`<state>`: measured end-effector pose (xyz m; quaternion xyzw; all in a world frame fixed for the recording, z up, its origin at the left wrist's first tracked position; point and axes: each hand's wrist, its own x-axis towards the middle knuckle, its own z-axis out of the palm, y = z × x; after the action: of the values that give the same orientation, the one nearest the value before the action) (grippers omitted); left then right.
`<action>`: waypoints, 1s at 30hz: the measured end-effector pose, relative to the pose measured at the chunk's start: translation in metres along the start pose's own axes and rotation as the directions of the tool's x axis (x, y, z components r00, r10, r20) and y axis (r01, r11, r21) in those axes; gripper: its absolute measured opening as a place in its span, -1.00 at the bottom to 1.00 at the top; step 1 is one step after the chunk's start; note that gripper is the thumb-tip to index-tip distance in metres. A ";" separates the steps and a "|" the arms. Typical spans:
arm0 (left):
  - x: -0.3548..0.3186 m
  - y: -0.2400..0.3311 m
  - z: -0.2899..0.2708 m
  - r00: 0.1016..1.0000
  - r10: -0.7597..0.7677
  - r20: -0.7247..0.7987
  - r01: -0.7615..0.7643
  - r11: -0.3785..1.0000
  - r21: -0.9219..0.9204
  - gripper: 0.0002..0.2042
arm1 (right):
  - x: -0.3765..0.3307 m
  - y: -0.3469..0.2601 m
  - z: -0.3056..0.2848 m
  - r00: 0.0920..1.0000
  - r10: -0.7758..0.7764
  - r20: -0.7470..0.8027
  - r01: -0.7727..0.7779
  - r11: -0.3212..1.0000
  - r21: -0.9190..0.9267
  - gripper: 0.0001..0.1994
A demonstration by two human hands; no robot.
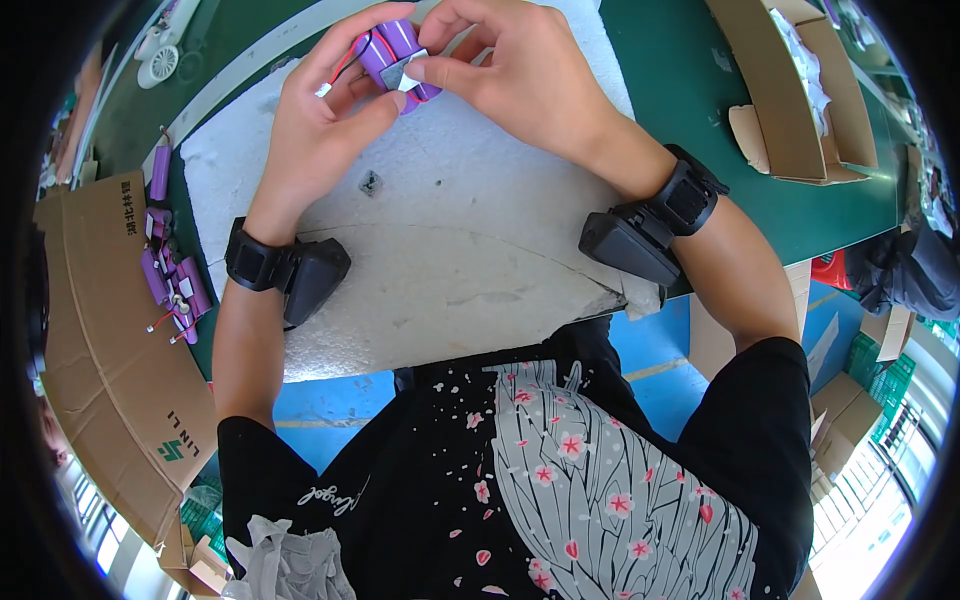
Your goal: The person connects a battery pack to a circuit board inside a fan housing, inserts the battery into the housing, and then applies adhesive tape to another battery pack.
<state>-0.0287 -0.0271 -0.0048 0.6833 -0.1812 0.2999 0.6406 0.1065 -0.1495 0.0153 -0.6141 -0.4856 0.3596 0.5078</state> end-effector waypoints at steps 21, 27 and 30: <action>0.003 0.039 0.012 0.772 -0.583 -0.253 0.614 0.787 0.063 -0.43 | -0.004 -0.011 0.001 0.995 -0.095 0.008 0.094 0.974 -0.207 -0.75; 0.003 0.026 0.009 0.786 -0.562 -0.257 0.605 0.786 0.130 -0.44 | -0.005 -0.015 0.001 0.995 -0.097 -0.011 0.093 0.975 -0.204 -0.76; 0.007 -0.018 -0.011 0.923 0.374 0.093 -0.375 0.927 -0.009 -0.45 | -0.003 -0.017 0.006 0.996 -0.092 -0.003 0.090 0.980 -0.178 -0.79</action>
<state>-0.0141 -0.0137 -0.0146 0.6522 -0.3366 0.3857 0.5592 0.0964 -0.1505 0.0302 -0.6362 -0.5403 0.2878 0.4696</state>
